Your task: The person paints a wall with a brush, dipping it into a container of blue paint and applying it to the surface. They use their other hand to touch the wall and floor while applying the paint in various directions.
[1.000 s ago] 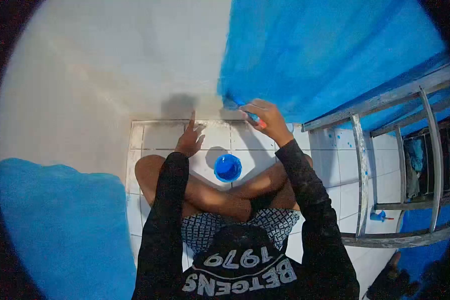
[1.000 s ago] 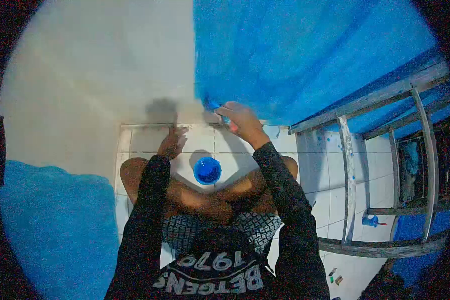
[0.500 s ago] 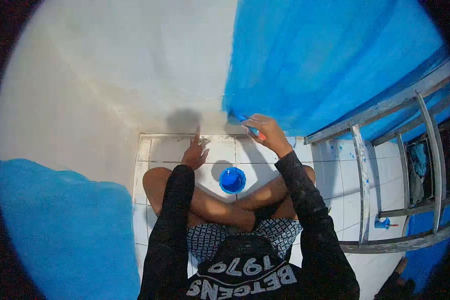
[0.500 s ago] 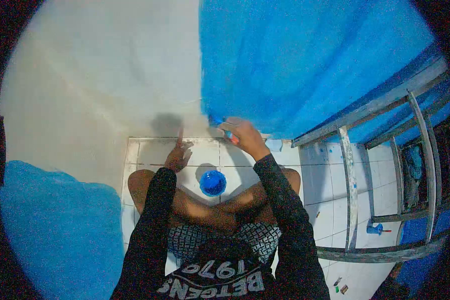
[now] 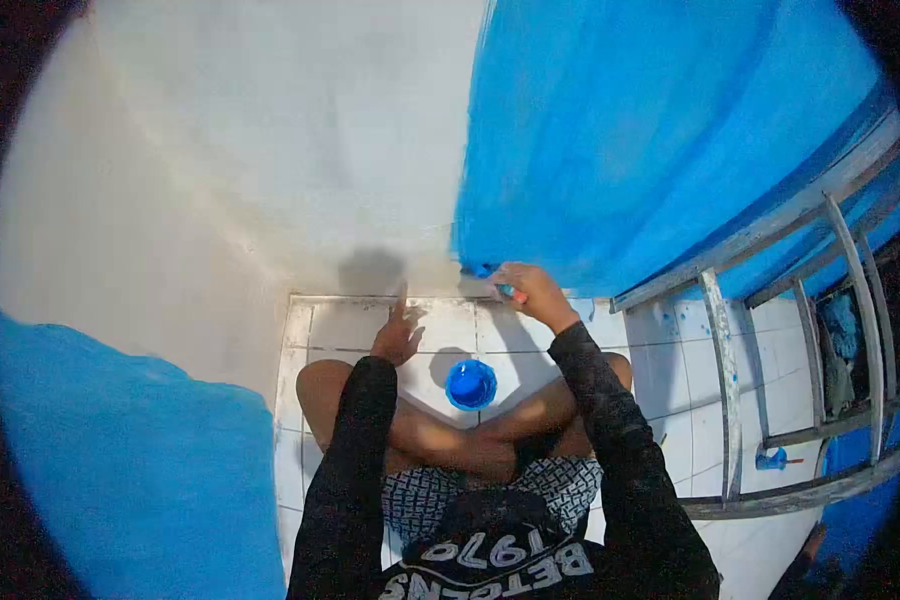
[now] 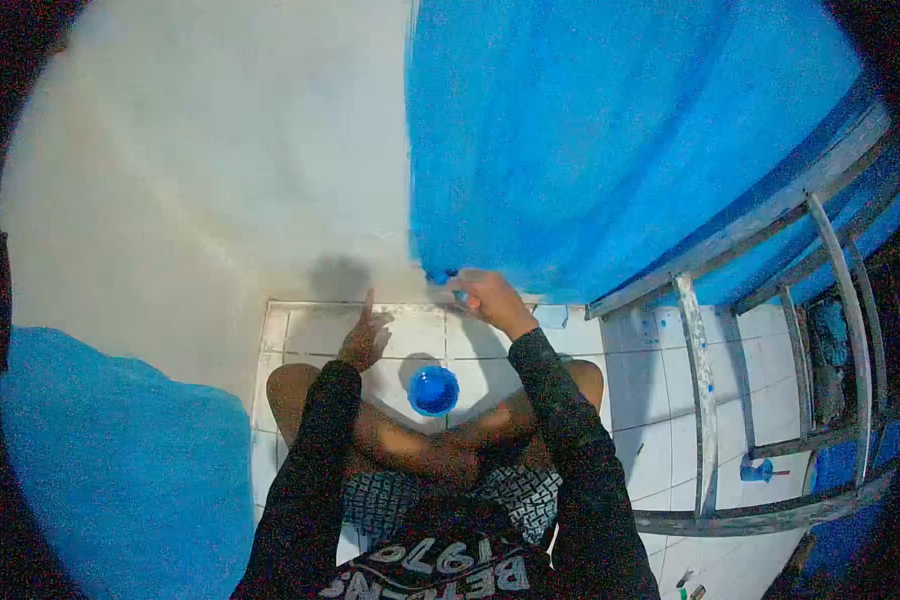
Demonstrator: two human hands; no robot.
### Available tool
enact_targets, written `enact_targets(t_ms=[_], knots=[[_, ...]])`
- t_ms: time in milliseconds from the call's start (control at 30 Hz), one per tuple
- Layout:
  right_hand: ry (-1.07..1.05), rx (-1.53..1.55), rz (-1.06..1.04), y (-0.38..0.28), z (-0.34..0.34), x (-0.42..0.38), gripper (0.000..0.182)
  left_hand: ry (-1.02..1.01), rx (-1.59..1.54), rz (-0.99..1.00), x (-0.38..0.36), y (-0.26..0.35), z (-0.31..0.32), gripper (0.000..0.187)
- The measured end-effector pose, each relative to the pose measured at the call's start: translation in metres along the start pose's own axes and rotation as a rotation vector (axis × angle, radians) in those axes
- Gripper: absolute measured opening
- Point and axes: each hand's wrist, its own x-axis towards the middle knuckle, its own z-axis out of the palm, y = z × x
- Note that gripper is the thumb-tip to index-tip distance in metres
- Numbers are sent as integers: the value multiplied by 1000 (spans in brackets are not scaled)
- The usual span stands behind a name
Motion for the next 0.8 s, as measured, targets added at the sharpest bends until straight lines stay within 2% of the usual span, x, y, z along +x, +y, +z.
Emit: enact_targets(t_ms=[33, 67, 133, 167, 233, 367, 433, 500, 567, 600, 667, 767, 800], knots=[[83, 13, -45, -4, -7, -2, 30, -50, -6, -11, 2, -3, 1, 38], [76, 13, -35, -8, -14, -6, 30, -58, -15, -12, 4, -5, 4, 38], [238, -78, -22, -22, -32, -14, 24, 38, -3, -42, 5, 3, 7, 37], [234, -80, -12, -30, -41, -18, 24, 30, -11, -41, 1, 10, 6, 37], [336, 98, 40, -43, -56, -20, 20, -6, -18, -30, 4, 28, -14, 36], [223, 91, 111, -39, -36, -33, 15, 41, -21, 26, 3, 30, -17, 35], [208, 61, 42, -29, -12, -39, 20, 20, -9, 3, 1, 24, -13, 35], [186, 33, 88, -11, 2, -55, 24, -7, 4, -21, 1, 22, -11, 36], [235, -30, 134, 8, 0, -74, 31, -76, 30, -127, 0, 24, -14, 36], [281, 13, 88, 9, -7, -80, 34, -84, 30, -133, -2, 22, -15, 36], [325, 10, 141, 18, -10, -102, 35, -27, 24, -2, -5, 19, -16, 33], [436, -15, 208, 5, -18, -112, 34, -59, 119, -41, 0, 17, -9, 31], [472, 10, 291, 1, -19, -118, 31, -66, 118, -42, -1, 19, -9, 31]])
